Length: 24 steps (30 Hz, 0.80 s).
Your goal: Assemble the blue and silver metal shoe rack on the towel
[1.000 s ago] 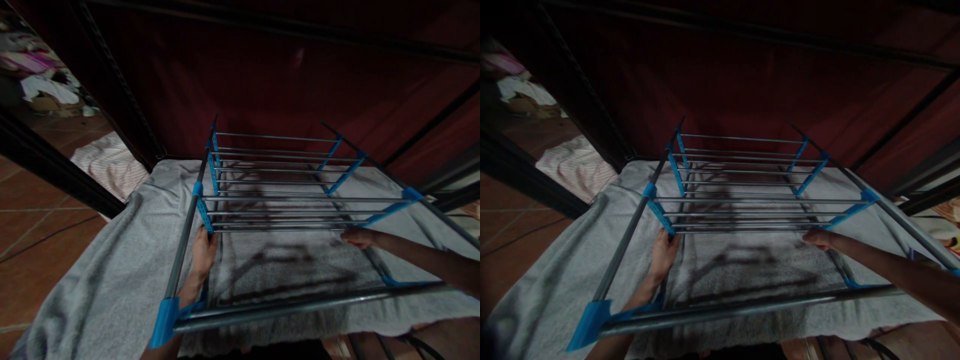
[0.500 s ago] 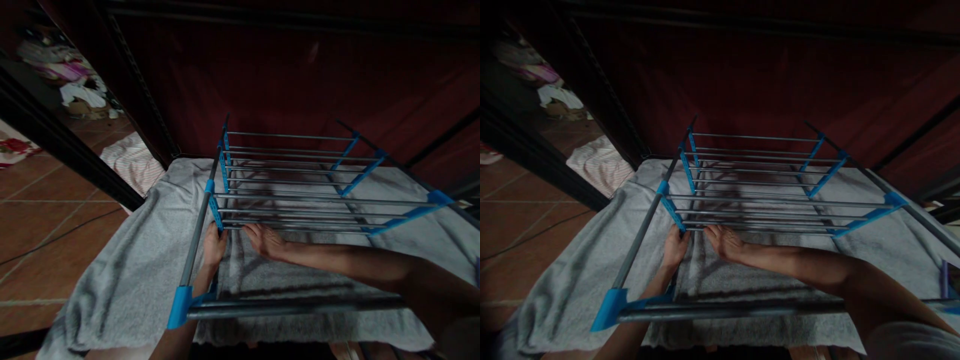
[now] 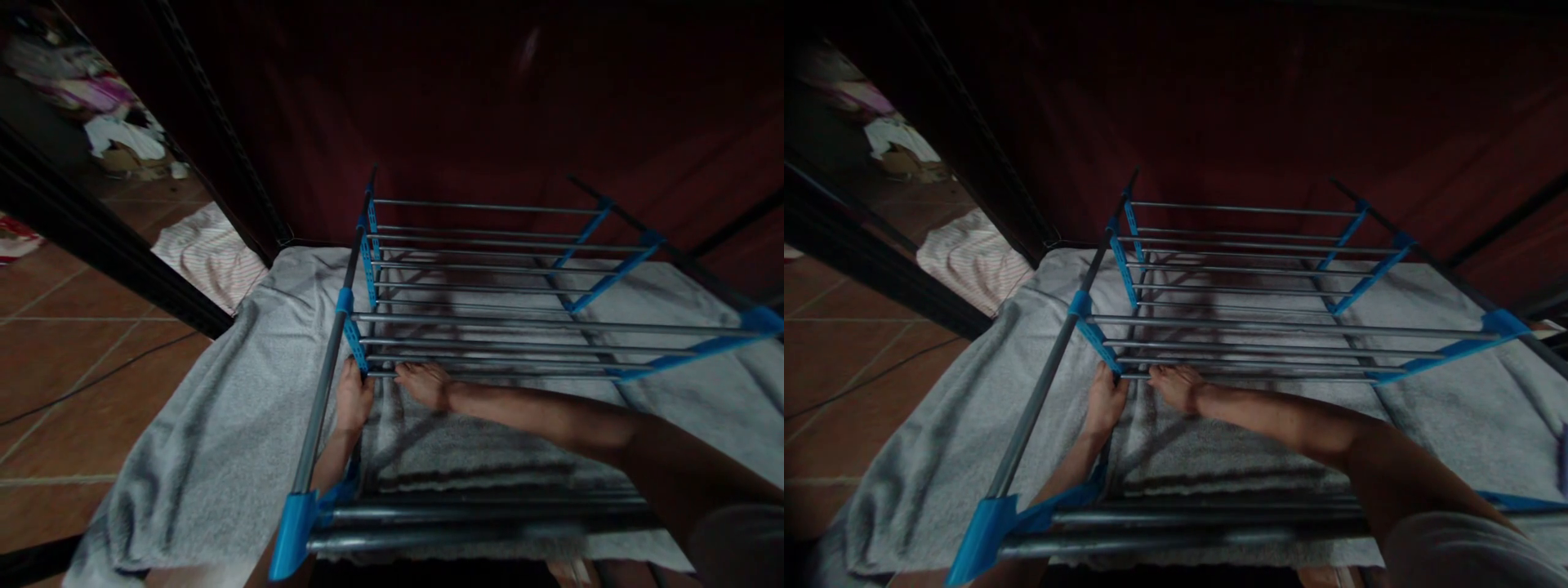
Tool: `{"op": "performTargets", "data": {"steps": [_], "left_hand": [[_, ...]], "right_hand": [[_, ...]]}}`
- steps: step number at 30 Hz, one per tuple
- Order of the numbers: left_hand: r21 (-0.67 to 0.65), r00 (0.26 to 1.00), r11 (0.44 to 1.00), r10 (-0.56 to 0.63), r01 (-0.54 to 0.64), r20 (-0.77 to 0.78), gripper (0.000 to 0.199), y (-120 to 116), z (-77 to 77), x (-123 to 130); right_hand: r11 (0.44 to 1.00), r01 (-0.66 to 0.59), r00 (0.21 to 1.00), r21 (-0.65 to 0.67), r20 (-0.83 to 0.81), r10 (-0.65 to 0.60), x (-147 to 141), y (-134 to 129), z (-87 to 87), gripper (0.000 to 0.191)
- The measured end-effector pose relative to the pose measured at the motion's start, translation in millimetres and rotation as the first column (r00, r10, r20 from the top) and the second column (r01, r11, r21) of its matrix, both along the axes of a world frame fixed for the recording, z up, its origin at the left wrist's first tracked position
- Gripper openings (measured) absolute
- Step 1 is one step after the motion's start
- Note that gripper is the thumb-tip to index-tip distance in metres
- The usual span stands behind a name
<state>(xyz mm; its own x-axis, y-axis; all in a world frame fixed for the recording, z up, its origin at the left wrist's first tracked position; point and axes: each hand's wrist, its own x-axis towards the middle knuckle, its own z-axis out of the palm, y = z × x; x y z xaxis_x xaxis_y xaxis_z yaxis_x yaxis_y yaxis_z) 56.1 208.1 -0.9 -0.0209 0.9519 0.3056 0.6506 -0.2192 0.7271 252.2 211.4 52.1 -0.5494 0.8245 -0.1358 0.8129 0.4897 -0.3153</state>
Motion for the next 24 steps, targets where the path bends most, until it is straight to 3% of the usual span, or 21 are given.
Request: {"op": "performTargets", "data": {"steps": [6, 12, 19, 24], "left_hand": [[0.001, 1.0, 1.0, 0.005, -0.005, 0.014, 0.014, -1, 2.2, 0], [0.01, 1.0, 1.0, 0.012, -0.012, 0.006, 0.016, -1, 2.7, 1], [0.004, 1.0, 1.0, 0.011, -0.011, 0.012, 0.013, -2, 3.4, 1], [0.007, 1.0, 1.0, 0.01, -0.01, 0.029, 0.011, -1, 2.0, 0]], "right_hand": [[0.993, 0.055, 0.998, -0.101, -0.033, -0.059, 3, 8, 3.6, 0.028], [0.996, 0.052, 0.998, -0.076, -0.044, -0.055, 4, 6, 0.1, 0.027], [0.99, 0.028, 0.996, -0.141, -0.074, -0.039, 4, 9, 5.4, 0.023], [0.986, 0.043, 0.993, -0.162, -0.102, -0.06, 2, 15, 0.2, 0.023]]}}
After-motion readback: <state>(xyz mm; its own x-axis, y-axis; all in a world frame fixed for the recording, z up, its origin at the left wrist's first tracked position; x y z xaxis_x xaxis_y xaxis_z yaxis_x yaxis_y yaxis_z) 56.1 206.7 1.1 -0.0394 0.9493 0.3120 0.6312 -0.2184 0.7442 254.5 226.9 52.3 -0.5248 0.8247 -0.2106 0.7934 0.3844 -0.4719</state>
